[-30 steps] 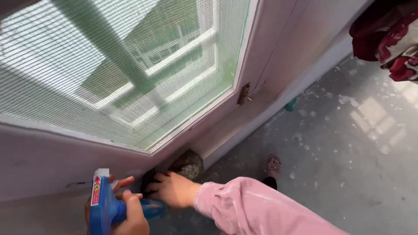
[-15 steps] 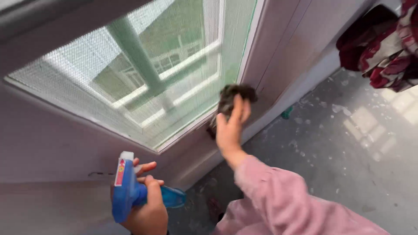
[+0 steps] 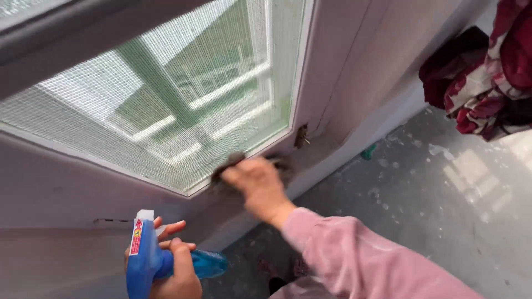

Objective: The person sprays a blue cleaning solution onto a window frame and screen, then wipes the surfaces with a dark cloth. The person moves along the window, cleaning the frame, screen, and sill in a continuous sequence.

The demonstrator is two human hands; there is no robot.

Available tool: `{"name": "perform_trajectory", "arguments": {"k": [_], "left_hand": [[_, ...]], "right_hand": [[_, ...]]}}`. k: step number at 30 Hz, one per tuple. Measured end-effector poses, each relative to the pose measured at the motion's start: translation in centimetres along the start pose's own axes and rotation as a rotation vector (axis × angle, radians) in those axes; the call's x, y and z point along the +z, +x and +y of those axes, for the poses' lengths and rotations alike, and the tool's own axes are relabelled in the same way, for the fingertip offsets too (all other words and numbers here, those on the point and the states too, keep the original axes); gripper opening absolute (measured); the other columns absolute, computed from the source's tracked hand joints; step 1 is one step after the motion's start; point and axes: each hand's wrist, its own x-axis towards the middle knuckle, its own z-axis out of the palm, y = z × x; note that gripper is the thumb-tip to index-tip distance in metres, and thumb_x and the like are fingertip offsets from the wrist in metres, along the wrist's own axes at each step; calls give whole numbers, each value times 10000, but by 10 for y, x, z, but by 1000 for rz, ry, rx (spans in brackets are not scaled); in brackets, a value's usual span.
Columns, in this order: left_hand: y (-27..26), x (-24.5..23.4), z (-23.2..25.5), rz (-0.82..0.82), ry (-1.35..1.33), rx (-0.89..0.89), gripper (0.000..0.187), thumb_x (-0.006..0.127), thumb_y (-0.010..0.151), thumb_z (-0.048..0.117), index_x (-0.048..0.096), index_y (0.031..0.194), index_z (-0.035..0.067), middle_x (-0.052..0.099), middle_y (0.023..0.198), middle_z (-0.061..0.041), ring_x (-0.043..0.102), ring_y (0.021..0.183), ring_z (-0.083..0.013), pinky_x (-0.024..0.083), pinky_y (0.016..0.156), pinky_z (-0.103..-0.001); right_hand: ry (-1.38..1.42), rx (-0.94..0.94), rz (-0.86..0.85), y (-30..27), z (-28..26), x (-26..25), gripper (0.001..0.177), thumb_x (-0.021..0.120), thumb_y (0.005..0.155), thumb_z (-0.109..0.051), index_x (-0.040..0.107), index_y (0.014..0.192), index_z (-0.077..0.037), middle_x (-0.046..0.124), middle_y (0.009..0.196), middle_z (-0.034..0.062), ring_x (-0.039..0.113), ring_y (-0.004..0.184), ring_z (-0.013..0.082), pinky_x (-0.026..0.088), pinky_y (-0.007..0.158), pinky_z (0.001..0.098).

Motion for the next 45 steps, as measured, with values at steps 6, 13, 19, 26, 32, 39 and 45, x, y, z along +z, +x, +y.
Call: {"name": "perform_trajectory", "arguments": {"k": [6,13,19,26,32,39,45], "left_hand": [[-9,-5,12,62,1,-61,307,518,875,-4,534,1180,-28,712,921,-114,603,517,-149,475,614,-227],[6,-16,15,28,22,-59,346,522,855,20,553,1199,9,713,941,-87,622,518,-164,479,615,-239],[26,-27,7,65,33,102,312,537,842,-73,580,1151,-73,701,954,-128,579,491,-176,518,537,-267],[38,-30,-8,49,-61,183,400,517,795,-117,532,1195,-114,663,1048,-173,661,743,-212,550,542,-282],[39,-46,4,48,-56,166,367,514,797,-82,578,1158,-77,685,913,-137,589,565,-191,553,548,-283],[35,-58,24,88,-97,76,345,538,809,-25,602,1148,-8,710,915,-75,574,512,-153,530,589,-254],[31,-55,32,73,-170,147,370,508,779,-43,617,1126,20,706,894,-53,548,482,-143,514,564,-244]], "right_hand": [[-402,510,147,-5,-6,10,617,526,716,-66,485,1314,-212,393,1299,147,395,1201,435,374,1028,547],[-205,117,-79,15,-77,52,415,477,878,-136,521,1291,-139,470,1347,78,440,1130,333,413,919,467],[-368,-17,-195,22,-41,10,533,603,756,-171,535,1279,-245,529,1209,6,512,1036,270,422,832,414],[-157,533,51,19,-55,18,491,521,663,-68,537,1151,-121,483,1142,138,451,1002,377,363,901,465],[379,423,-277,59,-99,4,491,544,620,-33,669,1090,-105,571,1087,153,552,990,366,460,901,415],[96,128,540,164,-170,-149,566,590,785,-75,488,1336,-155,435,1323,175,470,1237,366,408,1073,468],[-500,0,310,191,-170,-118,673,651,824,-235,433,1449,-358,423,1465,94,426,1323,333,356,1196,467]]}}
